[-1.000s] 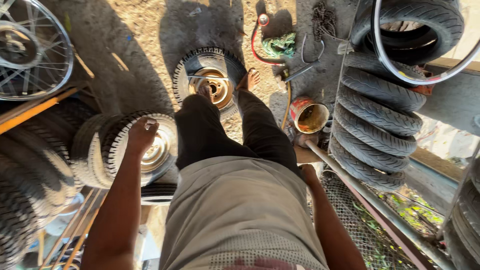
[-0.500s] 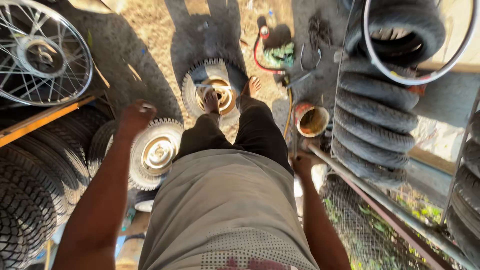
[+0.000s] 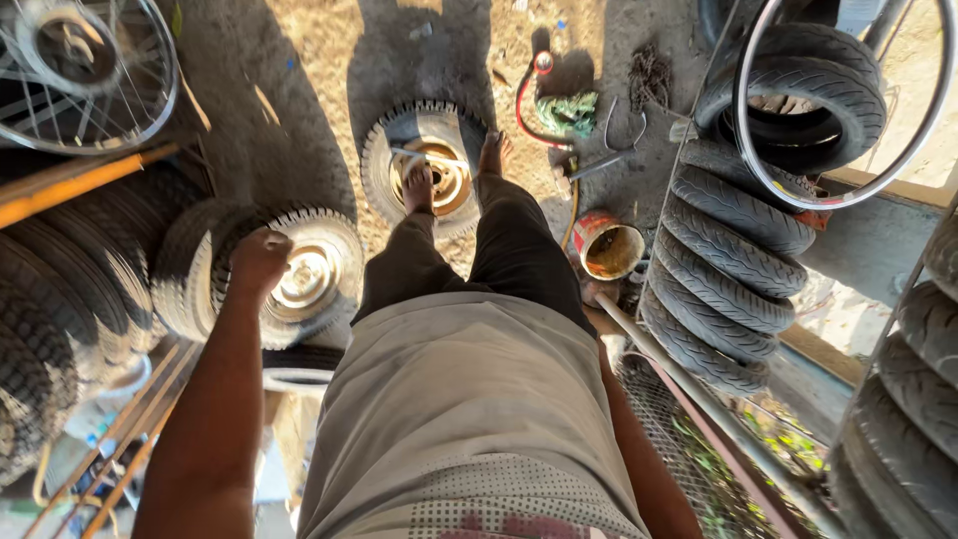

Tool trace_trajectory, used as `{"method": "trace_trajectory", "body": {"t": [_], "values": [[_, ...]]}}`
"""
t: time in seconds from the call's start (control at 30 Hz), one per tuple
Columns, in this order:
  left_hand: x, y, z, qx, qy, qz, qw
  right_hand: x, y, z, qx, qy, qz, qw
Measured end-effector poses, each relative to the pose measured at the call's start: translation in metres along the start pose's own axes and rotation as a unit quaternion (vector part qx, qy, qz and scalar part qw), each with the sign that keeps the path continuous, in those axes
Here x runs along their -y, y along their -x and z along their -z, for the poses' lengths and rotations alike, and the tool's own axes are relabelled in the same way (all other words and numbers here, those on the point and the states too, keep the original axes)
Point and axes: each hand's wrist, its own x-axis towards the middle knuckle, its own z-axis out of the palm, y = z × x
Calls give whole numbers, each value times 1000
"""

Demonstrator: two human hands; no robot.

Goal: The person uses a metal tire iron to pry a tire off a metal rim. They repeatedly insert the tool between the tire bead and rim, applying leverage to separate them. The tire is gradually loosened from the rim.

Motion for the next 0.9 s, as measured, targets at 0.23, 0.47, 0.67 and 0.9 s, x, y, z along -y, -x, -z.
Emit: {"method": "trace_trajectory", "body": {"t": [0.23,0.47,0.67,0.9], "values": [[-43,-18,-80,24,-17,-64,997,80,-58,36,-63,535,128,833],[-46,2,-117,85,-92,-197,972,86,-32,45,-161,424,65,889],[-36,-11,-64,25,98,-125,987,61,-10,35,-167,331,37,928],[-8,-8,14,-59,127,-59,988,37,-40,17,-97,476,152,861]]}}
